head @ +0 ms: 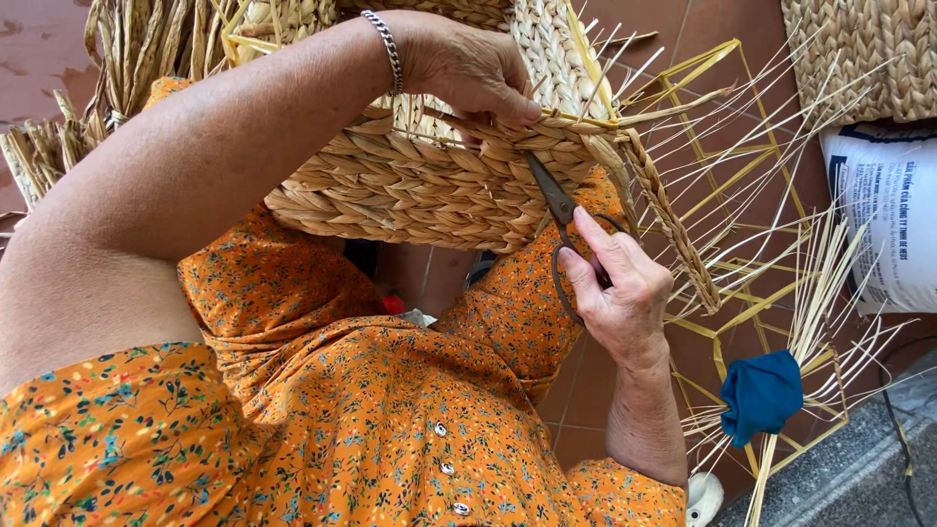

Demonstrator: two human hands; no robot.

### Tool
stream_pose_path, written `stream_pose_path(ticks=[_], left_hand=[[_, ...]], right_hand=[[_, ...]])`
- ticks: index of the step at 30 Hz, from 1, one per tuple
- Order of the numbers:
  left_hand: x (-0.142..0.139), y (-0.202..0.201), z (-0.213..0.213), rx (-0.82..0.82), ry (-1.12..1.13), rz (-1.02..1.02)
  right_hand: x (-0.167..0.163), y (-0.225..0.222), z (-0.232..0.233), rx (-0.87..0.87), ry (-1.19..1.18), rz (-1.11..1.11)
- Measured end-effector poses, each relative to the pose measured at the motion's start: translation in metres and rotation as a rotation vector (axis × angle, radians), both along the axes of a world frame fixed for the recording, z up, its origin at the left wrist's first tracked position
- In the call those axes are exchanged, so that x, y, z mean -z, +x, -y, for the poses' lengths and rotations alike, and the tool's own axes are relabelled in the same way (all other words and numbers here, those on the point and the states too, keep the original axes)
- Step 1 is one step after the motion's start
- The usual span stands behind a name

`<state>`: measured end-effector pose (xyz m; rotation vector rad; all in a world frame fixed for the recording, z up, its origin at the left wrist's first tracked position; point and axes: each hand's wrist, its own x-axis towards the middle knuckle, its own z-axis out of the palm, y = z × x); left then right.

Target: The person sits on the floor weaving a water hyacinth basket, folding and tucking woven strands over a bamboo frame rim to form the border. They work the strands around the rim by hand and use scissors to trim excess material from the basket edge.

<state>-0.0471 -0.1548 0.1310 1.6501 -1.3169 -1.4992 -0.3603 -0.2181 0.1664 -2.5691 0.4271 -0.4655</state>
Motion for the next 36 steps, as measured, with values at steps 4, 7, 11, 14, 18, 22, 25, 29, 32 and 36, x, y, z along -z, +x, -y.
stream_pose_path(ticks=[4, 7, 11, 14, 18, 22, 25, 29, 32, 36], left_hand=[[0.0, -0.001, 0.0, -0.005, -0.002, 0.021], [0.005, -0.001, 0.002, 0.001, -0.01, 0.04], [0.011, -0.001, 0.002, 0.014, -0.066, -0.005], [0.014, 0.0, 0.001, 0.011, -0.095, -0.015], [0.015, 0.001, 0.0, 0.013, -0.057, -0.032], [0.017, 0.003, 0.002, 0.001, -0.029, -0.071], [0.019, 0.006, 0.002, 0.063, -0.029, -0.119], [0.019, 0.005, 0.002, 0.017, -0.018, -0.076], [0.015, 0.001, 0.004, -0.013, -0.006, -0.039], [0.009, -0.004, 0.005, 0.014, -0.056, 0.106]], right_hand=[[-0.008, 0.004, 0.005, -0.041, -0.14, -0.084], [-0.017, 0.007, 0.006, -0.075, -0.32, -0.14], [-0.015, 0.015, -0.005, -0.034, -0.484, -0.194], [-0.005, 0.024, -0.018, 0.003, -0.599, -0.2], [-0.006, 0.021, -0.021, 0.01, -0.45, -0.145], [-0.022, 0.001, -0.012, 0.006, -0.214, -0.097], [-0.018, 0.0, -0.013, 0.03, -0.232, -0.096], [-0.005, 0.012, -0.014, 0.021, -0.321, -0.1], [-0.004, 0.016, -0.014, 0.013, -0.353, -0.089], [-0.005, 0.021, -0.018, 0.028, -0.456, -0.169]])
